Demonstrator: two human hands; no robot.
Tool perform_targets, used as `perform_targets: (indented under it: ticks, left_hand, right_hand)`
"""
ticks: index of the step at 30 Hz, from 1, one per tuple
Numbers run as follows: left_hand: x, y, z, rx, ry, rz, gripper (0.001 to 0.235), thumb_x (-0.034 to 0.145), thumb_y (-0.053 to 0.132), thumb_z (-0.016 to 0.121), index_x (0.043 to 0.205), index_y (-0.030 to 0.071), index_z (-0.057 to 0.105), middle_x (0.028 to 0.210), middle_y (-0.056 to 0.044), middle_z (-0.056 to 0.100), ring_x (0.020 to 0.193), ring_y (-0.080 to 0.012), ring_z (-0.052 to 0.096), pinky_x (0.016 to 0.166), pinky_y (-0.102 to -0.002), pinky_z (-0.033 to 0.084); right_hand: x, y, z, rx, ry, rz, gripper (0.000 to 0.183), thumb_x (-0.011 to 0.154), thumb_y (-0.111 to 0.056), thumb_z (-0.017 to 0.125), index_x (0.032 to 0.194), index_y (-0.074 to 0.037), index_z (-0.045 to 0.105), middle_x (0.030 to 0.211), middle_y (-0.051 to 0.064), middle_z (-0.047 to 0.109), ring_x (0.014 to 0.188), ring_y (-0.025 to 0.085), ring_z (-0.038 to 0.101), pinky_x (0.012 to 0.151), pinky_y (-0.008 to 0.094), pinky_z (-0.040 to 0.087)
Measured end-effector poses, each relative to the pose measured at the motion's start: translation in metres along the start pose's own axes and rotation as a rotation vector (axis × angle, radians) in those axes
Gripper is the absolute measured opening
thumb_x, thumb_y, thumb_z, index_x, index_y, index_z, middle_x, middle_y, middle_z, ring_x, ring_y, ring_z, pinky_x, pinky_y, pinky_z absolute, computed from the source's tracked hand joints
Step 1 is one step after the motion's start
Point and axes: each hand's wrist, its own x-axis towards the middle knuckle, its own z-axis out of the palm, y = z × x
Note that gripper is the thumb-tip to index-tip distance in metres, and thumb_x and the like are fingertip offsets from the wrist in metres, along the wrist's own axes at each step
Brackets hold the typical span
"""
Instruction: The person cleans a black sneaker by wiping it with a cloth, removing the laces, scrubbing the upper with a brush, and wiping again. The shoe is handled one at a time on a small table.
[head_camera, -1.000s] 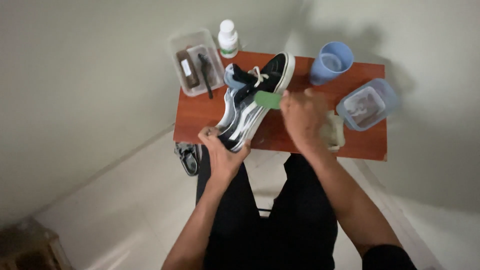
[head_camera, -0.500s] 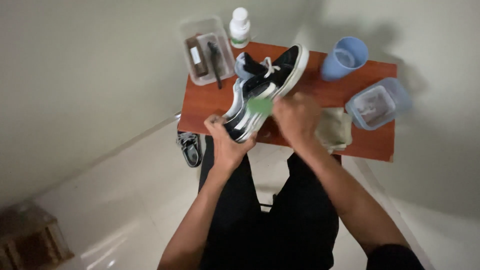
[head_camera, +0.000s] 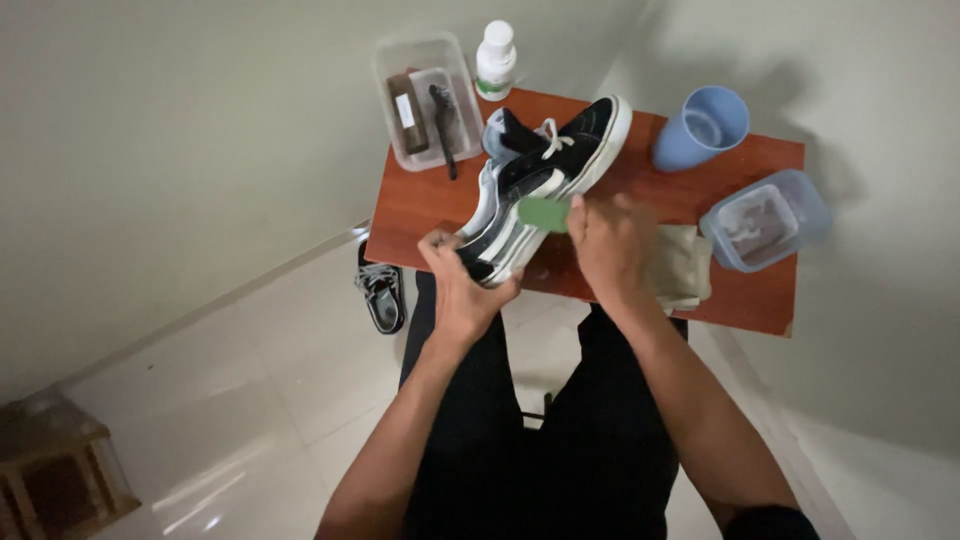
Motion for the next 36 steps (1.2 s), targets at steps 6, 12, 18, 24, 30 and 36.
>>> perform_targets:
  ticks: [6, 12, 18, 24, 30, 36]
  left_hand:
    - [-0.001, -0.007, 0.004, -0.016, 0.026, 0.065, 0.082, 0.058, 0.021, 0.095, 0.114, 0.003, 0.038, 0.124, -0.02, 0.033, 0.121, -0.0479, 0.042, 0.103, -0.055, 0.041]
    - [-0.002, -0.001, 0.004, 0.012, 0.011, 0.09, 0.084, 0.058, 0.027, 0.097, 0.115, 0.005, 0.039, 0.124, -0.019, 0.035, 0.12, -0.0454, 0.045, 0.103, -0.053, 0.043]
    - [-0.001, 0.011, 0.0, 0.021, -0.026, -0.024, 0.085, 0.06, 0.029, 0.096, 0.119, 0.002, 0.041, 0.129, -0.024, 0.034, 0.121, -0.0522, 0.049, 0.102, -0.056, 0.049]
    - [-0.002, 0.014, 0.001, 0.039, 0.004, -0.039, 0.088, 0.057, 0.026, 0.097, 0.12, 0.002, 0.04, 0.13, -0.026, 0.034, 0.123, -0.0546, 0.048, 0.103, -0.055, 0.049]
    - [-0.011, 0.007, 0.012, -0.003, -0.001, 0.004, 0.086, 0.058, 0.024, 0.095, 0.121, 0.0, 0.042, 0.13, -0.026, 0.033, 0.117, -0.0572, 0.053, 0.098, -0.061, 0.052]
    - [-0.007, -0.006, 0.012, 0.043, 0.09, 0.138, 0.091, 0.055, 0.025, 0.099, 0.121, 0.002, 0.04, 0.128, -0.023, 0.035, 0.121, -0.0477, 0.051, 0.099, -0.054, 0.052]
  right_hand:
    - [0.002, -0.032, -0.017, 0.269, 0.037, -0.019, 0.055, 0.102, -0.026, 0.056, 0.049, -0.021, 0.042, 0.04, 0.0, 0.038, 0.038, 0.019, 0.04, 0.045, 0.029, 0.039]
    - [0.008, 0.006, 0.006, 0.179, 0.075, -0.031, 0.049, 0.094, -0.023, 0.069, 0.051, -0.014, 0.047, 0.042, 0.009, 0.039, 0.048, 0.03, 0.051, 0.048, 0.04, 0.044]
    - [0.028, 0.022, 0.01, -0.124, 0.14, 0.036, 0.047, 0.093, -0.022, 0.073, 0.052, -0.018, 0.049, 0.043, 0.004, 0.037, 0.049, 0.024, 0.051, 0.05, 0.035, 0.043]
    - [0.026, -0.014, -0.009, 0.192, -0.018, -0.019, 0.054, 0.098, -0.028, 0.062, 0.047, -0.018, 0.047, 0.04, 0.003, 0.042, 0.044, 0.023, 0.051, 0.047, 0.033, 0.045]
    - [0.006, -0.01, 0.005, -0.05, 0.079, 0.045, 0.044, 0.088, -0.023, 0.073, 0.051, -0.018, 0.049, 0.043, 0.003, 0.043, 0.042, 0.028, 0.051, 0.044, 0.037, 0.042]
    - [-0.002, -0.025, 0.001, 0.339, 0.085, -0.031, 0.051, 0.098, -0.023, 0.063, 0.05, -0.018, 0.046, 0.043, 0.004, 0.043, 0.042, 0.025, 0.049, 0.048, 0.034, 0.045]
